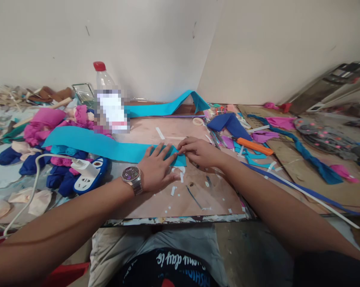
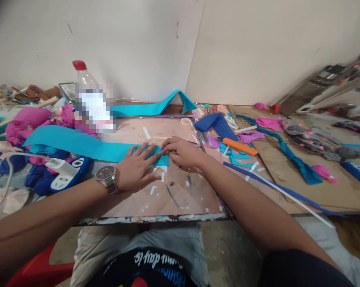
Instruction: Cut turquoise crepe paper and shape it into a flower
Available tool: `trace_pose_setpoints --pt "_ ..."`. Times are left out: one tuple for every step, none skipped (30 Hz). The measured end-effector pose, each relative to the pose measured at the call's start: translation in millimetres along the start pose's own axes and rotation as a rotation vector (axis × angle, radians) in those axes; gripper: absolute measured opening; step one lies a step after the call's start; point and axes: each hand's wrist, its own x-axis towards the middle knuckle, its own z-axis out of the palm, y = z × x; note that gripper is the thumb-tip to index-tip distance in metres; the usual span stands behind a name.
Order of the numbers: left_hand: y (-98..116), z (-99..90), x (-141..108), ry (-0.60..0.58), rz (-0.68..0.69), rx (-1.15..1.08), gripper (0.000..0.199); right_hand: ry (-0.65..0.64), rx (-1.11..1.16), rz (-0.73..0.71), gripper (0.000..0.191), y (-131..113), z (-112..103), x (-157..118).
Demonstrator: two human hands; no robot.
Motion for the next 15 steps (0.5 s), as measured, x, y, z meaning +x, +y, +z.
trace_pose_setpoints --pt "-0.5 -0.3 0.0 0.002 0.000 0.001 0.080 -0.006 0.001 -0.005 0.034 -0.3 -0.3 0.2" --pt "-1.0 -0.6 0.0 0.004 0.000 0.003 0.080 -0.013 0.000 -0.011 0.034 -0.6 -0.6 0.5" --pt "-1.5 -0.7 0.0 0.005 -0.001 0.005 0.079 -0.018 -0.001 -0.019 0.034 -0.8 -0.9 0.9" --pt "-1.9 -0.8 0.0 0.005 -0.001 0.007 0.079 -0.023 -0.001 -0.027 0.033 -0.8 -1.1 1.2" --pt "-2.3 -0.8 -0.1 0.004 -0.001 0.008 0.079 -0.025 0.001 -0.035 0.033 -0.8 -1.3 1.4" --pt "-2.7 -0.7 0.0 0.001 -0.001 0.009 0.079 -0.025 0.004 -0.042 0.033 -0.6 -1.4 1.7" --pt "-3.1 -0.5 0.0 -0.001 0.000 0.011 0.079 -0.023 0.006 -0.047 0.032 -0.5 -1.5 1.8" --pt "-3.4 -0.4 0.0 -0.004 0.001 0.012 0.079 -0.022 0.007 -0.051 0.032 -0.2 -1.6 1.9" --pt "-3.8 -0.2 0.1 -0.004 0.003 0.015 0.079 -0.022 0.008 -0.055 0.032 0.0 -1.6 1.9" --pt "-4.0 -0.1 0.2 -0.003 0.004 0.018 0.079 -0.024 0.009 -0.056 0.032 0.1 -1.7 1.9" --pt "-4.3 -0.2 0.2 -0.002 0.006 0.021 0.079 -0.025 0.011 -0.056 0.032 0.2 -1.8 1.8" --pt "-4.5 -0.4 0.3 0.000 0.008 0.025 0.079 -0.026 0.013 -0.055 0.032 0.3 -2.0 1.8" --pt "-4.6 -0.8 0.3 0.001 0.012 0.029 0.079 -0.026 0.016 -0.053 0.032 0.3 -2.1 1.8" --pt "-4.7 -1.5 0.4 0.003 0.015 0.036 0.078 -0.027 0.020 -0.051 0.032 0.2 -2.3 1.9" --pt "-4.6 -2.5 0.4 0.006 0.020 0.043 0.078 -0.026 0.023 -0.050 0.033 0.1 -2.5 1.9"
